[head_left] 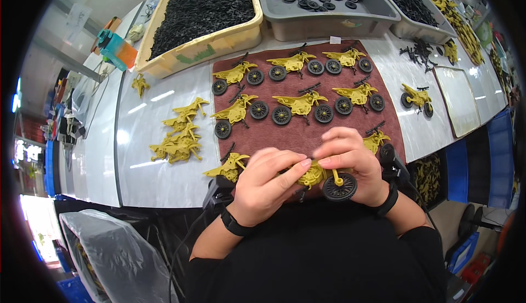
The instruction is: Assembling toy motorcycles from plastic components by attaching wheels and frames.
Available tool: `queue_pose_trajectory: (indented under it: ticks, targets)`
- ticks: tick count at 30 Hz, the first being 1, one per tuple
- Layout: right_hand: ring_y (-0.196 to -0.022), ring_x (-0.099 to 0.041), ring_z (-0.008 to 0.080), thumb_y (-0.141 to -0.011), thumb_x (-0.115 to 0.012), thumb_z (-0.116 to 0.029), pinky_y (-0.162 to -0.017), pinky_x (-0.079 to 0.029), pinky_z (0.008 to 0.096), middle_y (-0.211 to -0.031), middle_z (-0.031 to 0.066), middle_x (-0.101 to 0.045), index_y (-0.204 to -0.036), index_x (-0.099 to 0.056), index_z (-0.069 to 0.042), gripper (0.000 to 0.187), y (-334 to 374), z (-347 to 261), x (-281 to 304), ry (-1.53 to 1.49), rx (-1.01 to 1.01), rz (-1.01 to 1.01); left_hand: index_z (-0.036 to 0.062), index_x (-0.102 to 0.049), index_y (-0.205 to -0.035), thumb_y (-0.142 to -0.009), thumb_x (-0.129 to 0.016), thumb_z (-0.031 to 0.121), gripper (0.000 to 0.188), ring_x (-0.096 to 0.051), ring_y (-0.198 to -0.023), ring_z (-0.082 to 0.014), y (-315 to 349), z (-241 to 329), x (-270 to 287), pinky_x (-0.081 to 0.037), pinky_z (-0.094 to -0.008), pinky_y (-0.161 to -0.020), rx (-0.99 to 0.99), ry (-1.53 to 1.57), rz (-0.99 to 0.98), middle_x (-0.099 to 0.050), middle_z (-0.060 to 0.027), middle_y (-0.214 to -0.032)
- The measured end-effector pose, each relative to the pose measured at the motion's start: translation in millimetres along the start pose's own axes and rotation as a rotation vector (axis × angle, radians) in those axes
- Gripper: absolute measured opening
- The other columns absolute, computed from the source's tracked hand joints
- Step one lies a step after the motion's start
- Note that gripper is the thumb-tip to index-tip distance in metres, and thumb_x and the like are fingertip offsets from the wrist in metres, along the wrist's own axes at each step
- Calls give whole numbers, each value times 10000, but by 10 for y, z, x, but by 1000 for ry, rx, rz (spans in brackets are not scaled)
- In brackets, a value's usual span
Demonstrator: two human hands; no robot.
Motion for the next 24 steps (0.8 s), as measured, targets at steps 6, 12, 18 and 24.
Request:
queue_pose_trajectory:
  ticks: [6, 12, 18, 24]
  targets:
    - [-1073, -559, 153, -1005, -480, -180, -918, -454, 292, -1236, 105, -543, -1256, -507, 29, 328, 189, 256, -12, -725, -720, 197, 80, -704, -1013, -681, -694, 116, 334, -651, -911, -246, -31, 182, 93, -423, -380, -787, -294, -493, 78, -663, -90, -1017]
    - [-990, -565, 80, -964, -574, -203, -844, -473, 237, -1092, 50, -620, -1197, -530, 57, 352, 88, 156, -95, -778, -887, -99, 114, -698, -1053, -668, -719, 206, 397, -622, -1003, -263, 1, 115, 58, -390, -415, -871, -284, -655, -7, -635, -115, -1107]
    - [-918, -598, 81, -908, -645, -132, -756, -492, 245, -1024, 63, -651, -1203, -553, 17, 343, 143, 181, -74, -548, -835, -40, -28, -394, -1380, -727, -793, 228, 807, -525, -1203, -258, 158, -233, 25, -434, -354, -991, 393, 641, 219, -469, -195, -1363]
    - [-854, -652, 193, -789, -716, -51, -756, -502, 305, -986, 106, -676, -1152, -621, -37, 376, 40, 97, -66, -145, -527, -56, -26, -571, -1202, -854, -649, 31, 360, -645, -1003, -199, 178, -179, 56, -507, -287, -868, 537, 521, 82, -670, -138, -1104]
Point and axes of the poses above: each hand's wrist, its own y-axis away from the middle knuckle, its own x-axis out of the back of the hand, z = x × y, the point moved 4 cm from there along -y, towards the middle knuckle
